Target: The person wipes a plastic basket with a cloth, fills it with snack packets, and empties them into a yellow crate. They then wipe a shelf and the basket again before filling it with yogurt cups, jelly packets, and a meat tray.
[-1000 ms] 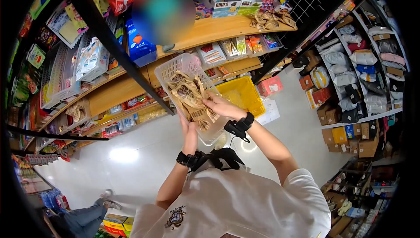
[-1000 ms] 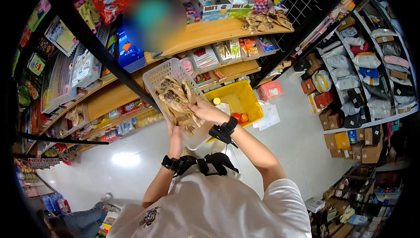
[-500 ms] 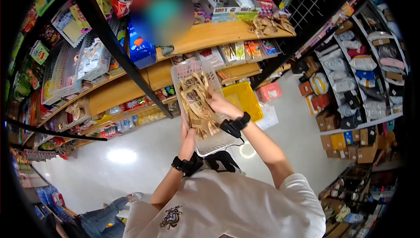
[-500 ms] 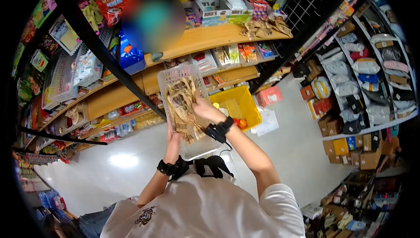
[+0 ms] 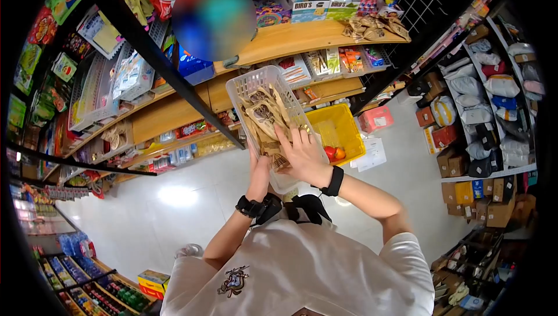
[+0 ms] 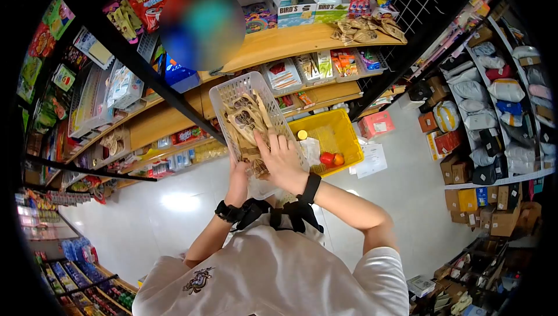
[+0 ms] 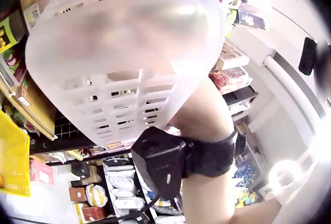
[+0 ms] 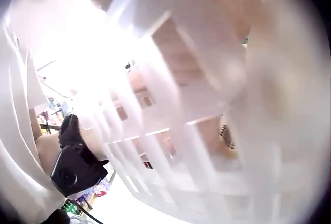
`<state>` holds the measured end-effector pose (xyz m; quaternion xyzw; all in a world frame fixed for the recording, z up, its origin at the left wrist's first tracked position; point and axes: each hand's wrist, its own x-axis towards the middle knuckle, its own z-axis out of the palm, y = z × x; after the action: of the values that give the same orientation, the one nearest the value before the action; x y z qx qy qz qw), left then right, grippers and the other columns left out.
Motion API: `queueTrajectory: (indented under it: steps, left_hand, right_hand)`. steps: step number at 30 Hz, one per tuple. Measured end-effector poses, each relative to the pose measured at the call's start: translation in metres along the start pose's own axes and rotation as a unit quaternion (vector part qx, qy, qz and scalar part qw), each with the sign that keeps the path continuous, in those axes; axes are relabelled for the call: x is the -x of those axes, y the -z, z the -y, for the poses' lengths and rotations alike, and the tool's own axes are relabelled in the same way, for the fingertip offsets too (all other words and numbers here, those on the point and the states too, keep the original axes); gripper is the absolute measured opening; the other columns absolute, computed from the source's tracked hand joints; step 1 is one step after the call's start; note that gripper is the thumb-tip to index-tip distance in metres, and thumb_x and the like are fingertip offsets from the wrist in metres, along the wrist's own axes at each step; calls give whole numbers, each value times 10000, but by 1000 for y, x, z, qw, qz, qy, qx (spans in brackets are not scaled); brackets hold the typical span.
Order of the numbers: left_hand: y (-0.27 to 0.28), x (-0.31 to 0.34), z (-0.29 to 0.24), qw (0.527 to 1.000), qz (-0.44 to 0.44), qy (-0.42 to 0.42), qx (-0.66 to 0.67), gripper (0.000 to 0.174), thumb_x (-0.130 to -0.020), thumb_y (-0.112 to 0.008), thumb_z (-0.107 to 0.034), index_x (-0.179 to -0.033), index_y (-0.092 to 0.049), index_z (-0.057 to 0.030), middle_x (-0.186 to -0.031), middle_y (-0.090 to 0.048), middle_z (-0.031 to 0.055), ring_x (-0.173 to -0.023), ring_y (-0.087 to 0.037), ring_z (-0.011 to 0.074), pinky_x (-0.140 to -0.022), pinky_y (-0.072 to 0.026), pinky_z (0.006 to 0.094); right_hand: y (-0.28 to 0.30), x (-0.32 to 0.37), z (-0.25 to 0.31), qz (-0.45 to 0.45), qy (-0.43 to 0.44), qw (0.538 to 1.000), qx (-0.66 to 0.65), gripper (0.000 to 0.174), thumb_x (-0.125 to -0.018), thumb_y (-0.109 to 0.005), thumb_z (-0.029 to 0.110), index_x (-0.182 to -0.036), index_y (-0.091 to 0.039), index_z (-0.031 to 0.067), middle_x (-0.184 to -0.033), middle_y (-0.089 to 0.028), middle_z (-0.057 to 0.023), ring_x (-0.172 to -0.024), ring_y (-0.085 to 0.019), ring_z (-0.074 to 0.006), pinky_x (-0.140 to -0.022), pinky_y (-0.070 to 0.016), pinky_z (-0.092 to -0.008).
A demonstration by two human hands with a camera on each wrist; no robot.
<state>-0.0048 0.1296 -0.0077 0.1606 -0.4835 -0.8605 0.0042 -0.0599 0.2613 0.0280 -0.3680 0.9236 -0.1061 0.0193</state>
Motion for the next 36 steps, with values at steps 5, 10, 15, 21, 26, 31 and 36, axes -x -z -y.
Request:
queueTrajectory:
  steps: [5, 10, 15, 21, 26, 31, 36]
  left_hand:
    - [6, -5, 5, 998, 43, -33, -23, 729, -790, -339, 15, -1435, -5, -54, -1442, -184, 82, -1297, -229, 187, -1053, -217, 284]
    - [13, -6, 1, 987, 66, -118, -84, 705, -791, -319, 17, -1430, -25, -25, -1457, -155, 92, -1329, -171, 193, -1078, -165, 284]
    - [15, -6, -23, 996, 47, -51, -49, 817, -726, -360, -17, -1449, 11, -101, -1461, -174, 65, -1238, -311, 198, -922, -355, 243]
    - [26, -12, -25, 997, 71, -8, -31, 791, -751, -346, -37, -1450, 17, -116, -1469, -157, 73, -1239, -341, 220, -956, -360, 288]
    - [30, -12, -27, 991, 133, 2, -20, 773, -757, -330, -12, -1445, 13, -93, -1470, -148, 94, -1280, -290, 216, -1033, -280, 304]
    - [21, 0, -20, 978, 178, 79, -74, 732, -790, -345, -36, -1446, -23, -86, -1449, -205, 101, -1283, -290, 203, -1019, -304, 292]
    - [7, 7, 10, 968, 218, -20, -119, 716, -772, -329, 4, -1440, -75, -49, -1454, -202, 98, -1315, -240, 191, -1059, -218, 274]
  right_hand:
    - [6, -5, -5, -29, 57, 996, 57, 1070, -566, -774, 441, -1379, -220, 22, -1345, -297, -242, -1205, -340, -391, -955, -317, -473]
    - [16, -14, 4, -5, 68, 995, 79, 1074, -588, -758, 457, -1381, -193, 4, -1375, -270, -234, -1257, -301, -381, -999, -277, -511]
    - [29, -15, 14, 20, 71, 984, 163, 1106, -555, -776, 445, -1387, -193, 7, -1393, -252, -220, -1270, -290, -345, -1003, -277, -497]
    - [73, -15, 11, 89, 150, 983, 54, 846, -702, -705, 330, -1351, -278, -7, -1366, -295, -226, -1261, -304, -374, -1012, -270, -511]
    - [120, -16, 16, 53, 138, 989, -14, 464, -717, -663, 181, -1129, -515, 29, -1182, -446, -182, -1212, -357, -366, -967, -348, -444]
    - [60, 0, 17, 58, 268, 961, 36, 168, -688, -614, 161, -822, -628, 60, -1008, -509, -91, -1052, -465, -247, -833, -401, -360]
    - [30, 20, 5, 40, 301, 950, 69, 111, -714, -567, 177, -721, -630, 86, -788, -556, -47, -833, -550, -206, -691, -436, -345]
